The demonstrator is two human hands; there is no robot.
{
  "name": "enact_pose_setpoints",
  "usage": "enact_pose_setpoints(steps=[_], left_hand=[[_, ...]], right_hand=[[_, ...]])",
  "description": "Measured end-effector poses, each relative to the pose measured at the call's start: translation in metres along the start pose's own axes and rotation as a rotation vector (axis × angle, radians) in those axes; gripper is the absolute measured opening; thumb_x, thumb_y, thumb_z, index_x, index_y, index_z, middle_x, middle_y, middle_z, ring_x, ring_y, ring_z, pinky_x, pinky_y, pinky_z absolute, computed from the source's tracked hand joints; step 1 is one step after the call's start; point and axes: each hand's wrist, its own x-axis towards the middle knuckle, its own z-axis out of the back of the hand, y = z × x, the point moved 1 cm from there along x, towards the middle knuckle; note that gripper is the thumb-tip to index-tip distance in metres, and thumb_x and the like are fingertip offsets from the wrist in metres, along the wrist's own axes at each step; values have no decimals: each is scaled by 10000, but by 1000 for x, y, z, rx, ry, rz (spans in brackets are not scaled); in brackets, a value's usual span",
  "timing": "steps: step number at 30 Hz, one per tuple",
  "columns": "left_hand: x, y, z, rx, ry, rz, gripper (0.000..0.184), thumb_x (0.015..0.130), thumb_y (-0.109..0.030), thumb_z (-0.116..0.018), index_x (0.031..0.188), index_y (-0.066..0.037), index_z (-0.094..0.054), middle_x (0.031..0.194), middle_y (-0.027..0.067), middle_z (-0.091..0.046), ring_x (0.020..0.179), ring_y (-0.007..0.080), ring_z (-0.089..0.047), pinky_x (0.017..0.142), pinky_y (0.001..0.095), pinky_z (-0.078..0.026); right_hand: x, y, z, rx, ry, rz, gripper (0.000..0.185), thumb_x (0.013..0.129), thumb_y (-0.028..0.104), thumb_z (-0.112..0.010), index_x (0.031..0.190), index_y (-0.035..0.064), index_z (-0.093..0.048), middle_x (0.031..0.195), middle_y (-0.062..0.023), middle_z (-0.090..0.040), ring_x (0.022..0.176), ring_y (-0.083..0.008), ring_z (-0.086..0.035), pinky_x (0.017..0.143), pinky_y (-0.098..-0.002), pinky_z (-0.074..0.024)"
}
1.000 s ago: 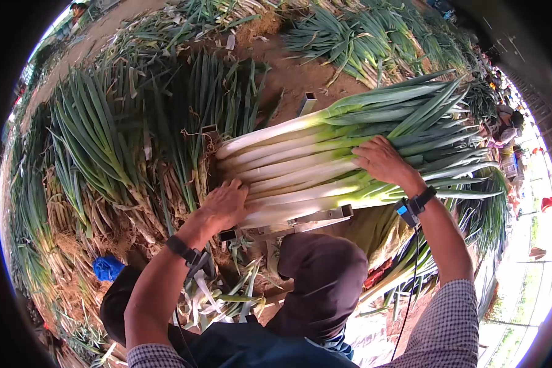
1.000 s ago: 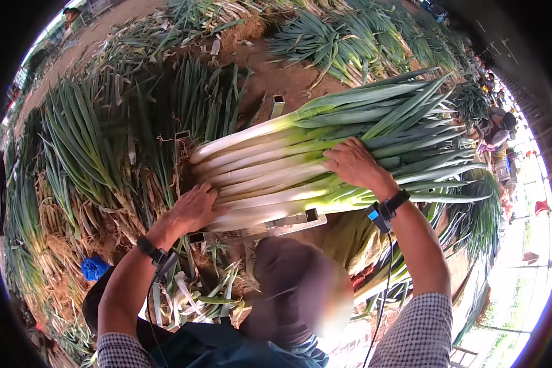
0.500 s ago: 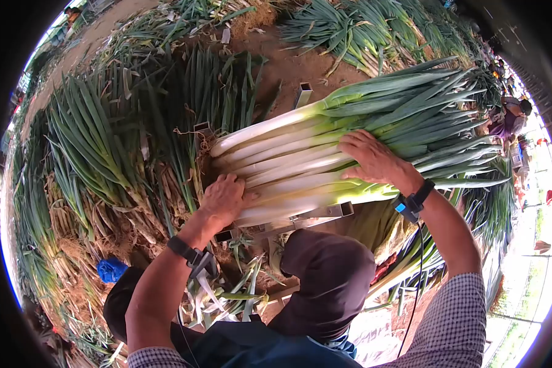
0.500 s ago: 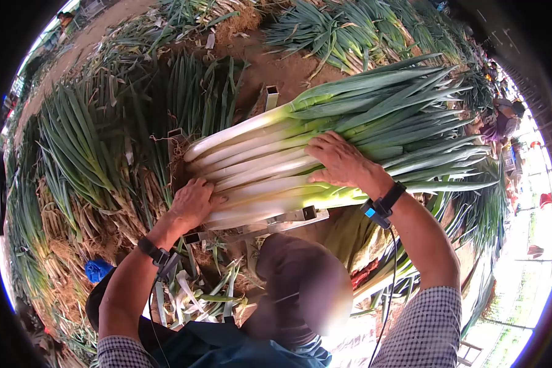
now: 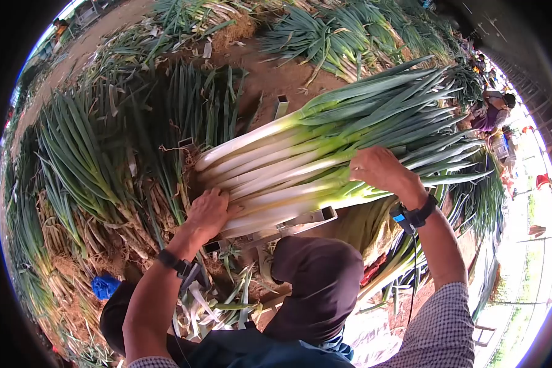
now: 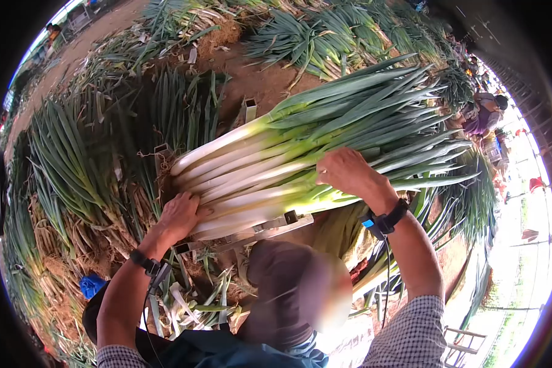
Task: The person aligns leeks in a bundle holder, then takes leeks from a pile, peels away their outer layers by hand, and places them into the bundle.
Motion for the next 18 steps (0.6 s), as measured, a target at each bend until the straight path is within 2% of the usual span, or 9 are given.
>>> enact_pose_setpoints(steps=[2, 4, 5, 8, 12, 13, 16, 17, 18], left_hand=[[-2, -2, 1, -8, 5, -3, 520, 965, -485, -558, 1069, 18, -638, 1153, 224, -595, 1127, 396, -563, 966, 488, -466], [-5, -2, 0, -15, -8, -1, 512, 958, -479, -571, 1065, 18, -634, 1149, 228, -588, 1114, 409, -561, 950, 500, -464], [-6, -1, -3, 20, -20, -11, 522, 964, -491, -552, 1054, 17, -629, 1130, 223, -601, 1114, 385, -571, 948, 478, -481], [-10, 2, -8, 9, -87, -25, 511, 965, -488, -551, 1054, 11, -620, 1126, 219, -598, 1093, 379, -575, 934, 468, -488], [-13, 6, -10, -15, -111, -61, 525, 955, -498, -566, 1099, 6, -606, 1134, 213, -589, 1100, 398, -564, 928, 500, -484], [-12, 5, -8, -18, -85, -64, 599, 911, -553, -606, 1130, 5, -605, 1191, 227, -568, 1140, 405, -555, 955, 495, -483], [-19, -3, 2, -7, 25, -56, 724, 848, -614, -651, 1193, 18, -579, 1272, 251, -527, 1210, 409, -523, 998, 493, -471], [-22, -6, 7, 26, 100, -50, 839, 800, -652, -677, 1251, 41, -535, 1326, 272, -488, 1262, 420, -484, 1045, 487, -443], [-22, 0, 5, 43, 81, -60, 844, 804, -651, -674, 1255, 47, -525, 1322, 269, -490, 1266, 420, -479, 1051, 488, -438]], right_hand=[[5, 9, -8, -51, -88, 65, 261, 809, 287, -735, 925, 53, -741, 881, -161, -675, 886, -377, -652, 786, -463, -503], [15, 27, -12, -142, 48, 73, 283, 802, 312, -745, 945, 68, -732, 877, -155, -655, 869, -372, -648, 781, -471, -498], [21, 38, -13, -189, 114, 80, 294, 798, 324, -750, 955, 76, -727, 875, -152, -646, 861, -370, -647, 779, -475, -495], [27, 43, -40, -274, 22, 252, 290, 806, 341, -747, 930, 83, -698, 861, -144, -607, 818, -365, -634, 765, -488, -493], [37, 43, -49, -441, 37, 190, 228, 822, 291, -719, 871, 77, -658, 862, -124, -580, 877, -333, -621, 768, -458, -493], [37, 40, -44, -257, -49, 241, 158, 812, 224, -717, 851, 87, -649, 871, -123, -595, 861, -340, -628, 790, -471, -482], [31, 42, -37, -198, -75, 240, 199, 777, 227, -749, 854, 78, -642, 896, -121, -593, 914, -319, -610, 818, -450, -475], [27, 48, -32, -176, -126, 248, 249, 743, 238, -778, 889, 76, -657, 898, -101, -591, 972, -301, -583, 853, -431, -457], [23, 50, -25, -97, -102, 257, 387, 735, 276, -791, 1041, 71, -672, 1004, -117, -612, 1060, -307, -563, 955, -440, -434]])
